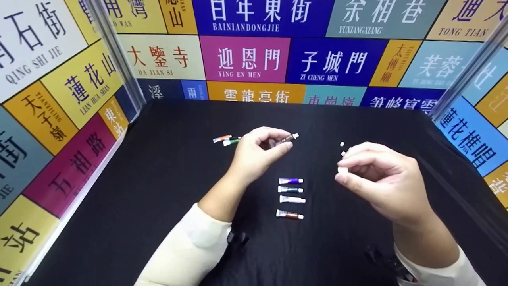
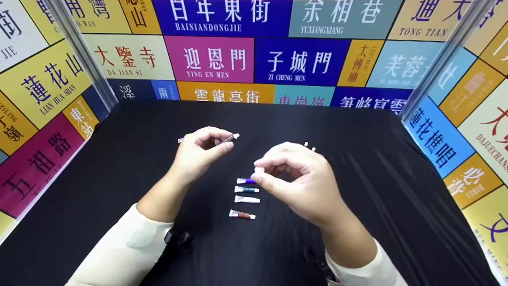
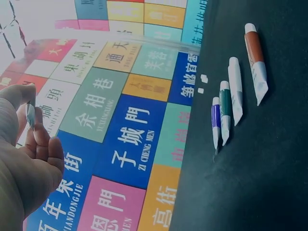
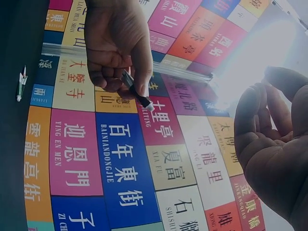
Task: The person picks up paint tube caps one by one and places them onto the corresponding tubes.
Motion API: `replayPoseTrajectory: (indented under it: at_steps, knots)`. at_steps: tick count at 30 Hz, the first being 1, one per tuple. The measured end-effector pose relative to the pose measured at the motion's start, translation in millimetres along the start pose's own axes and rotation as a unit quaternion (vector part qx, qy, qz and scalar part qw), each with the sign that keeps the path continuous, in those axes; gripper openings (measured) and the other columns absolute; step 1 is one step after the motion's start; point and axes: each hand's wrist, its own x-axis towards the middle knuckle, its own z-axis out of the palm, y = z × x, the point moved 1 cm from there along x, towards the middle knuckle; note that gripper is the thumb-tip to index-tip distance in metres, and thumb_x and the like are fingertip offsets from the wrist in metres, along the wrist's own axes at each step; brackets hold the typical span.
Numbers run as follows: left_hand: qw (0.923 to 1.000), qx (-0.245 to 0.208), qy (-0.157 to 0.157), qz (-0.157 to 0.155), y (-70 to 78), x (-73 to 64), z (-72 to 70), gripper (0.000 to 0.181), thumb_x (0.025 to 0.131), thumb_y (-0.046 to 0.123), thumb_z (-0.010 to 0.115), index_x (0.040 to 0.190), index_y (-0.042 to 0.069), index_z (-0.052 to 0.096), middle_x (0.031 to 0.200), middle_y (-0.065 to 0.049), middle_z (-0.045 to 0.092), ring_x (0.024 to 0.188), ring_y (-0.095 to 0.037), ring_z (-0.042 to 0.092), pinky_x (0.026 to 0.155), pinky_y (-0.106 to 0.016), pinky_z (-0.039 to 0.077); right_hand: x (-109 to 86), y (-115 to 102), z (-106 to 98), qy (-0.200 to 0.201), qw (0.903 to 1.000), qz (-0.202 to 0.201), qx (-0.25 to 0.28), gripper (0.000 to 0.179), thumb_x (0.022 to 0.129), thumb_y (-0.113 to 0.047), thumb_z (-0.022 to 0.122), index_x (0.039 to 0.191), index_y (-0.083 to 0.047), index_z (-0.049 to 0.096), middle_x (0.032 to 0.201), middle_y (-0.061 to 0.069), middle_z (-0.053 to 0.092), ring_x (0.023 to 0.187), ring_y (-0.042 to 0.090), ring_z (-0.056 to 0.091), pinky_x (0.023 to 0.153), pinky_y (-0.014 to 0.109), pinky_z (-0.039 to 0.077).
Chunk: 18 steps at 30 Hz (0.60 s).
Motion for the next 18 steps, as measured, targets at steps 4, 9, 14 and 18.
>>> replayPoseTrajectory:
  at_steps: [4,9,14,18]
  knots:
    - [0.9999,-0.003,-0.013,0.007,8.5,-3.8,1.3,0.022,0.09,0.019,0.086,0.111,0.014,0.083,0.1,-0.005,0.076,0.086,-0.014,0.065,0.077,-0.024,0.054,0.1,-2,3,0.002,0.9999,-0.009,0.005,0.027,0.069,0.035,0.074,0.092,0.021,0.071,0.095,0.018,0.074,0.087,0.02,0.072,0.075,0.022,0.063]
    - [0.999,-0.008,-0.03,0.031,21.3,-9.2,2.8,0.02,0.091,0.021,0.086,0.111,0.015,0.083,0.101,-0.002,0.075,0.089,-0.015,0.066,0.08,-0.027,0.056,0.4,-5,7,0.006,0.9997,-0.023,0.001,0.024,0.07,0.033,0.075,0.091,0.023,0.07,0.094,0.015,0.075,0.087,0.019,0.071,0.075,0.02,0.063]
    - [0.9977,-0.011,-0.041,0.052,32.6,-14.8,4.1,0.019,0.092,0.02,0.085,0.11,0.016,0.083,0.101,0.001,0.076,0.087,-0.015,0.067,0.079,-0.028,0.057,1.1,-6,12,0.015,0.9984,-0.042,-0.033,0.024,0.069,0.03,0.08,0.09,0.021,0.072,0.091,0.014,0.075,0.085,0.017,0.07,0.075,0.018,0.061]
    - [0.997,-0.014,-0.044,0.062,38.6,-17.5,5.6,0.019,0.091,0.02,0.086,0.11,0.016,0.084,0.101,0.002,0.077,0.087,-0.014,0.066,0.078,-0.028,0.057,1.2,-7,15,0.021,0.9967,-0.053,-0.058,0.024,0.069,0.027,0.082,0.09,0.02,0.073,0.089,0.013,0.074,0.084,0.015,0.069,0.076,0.017,0.061]
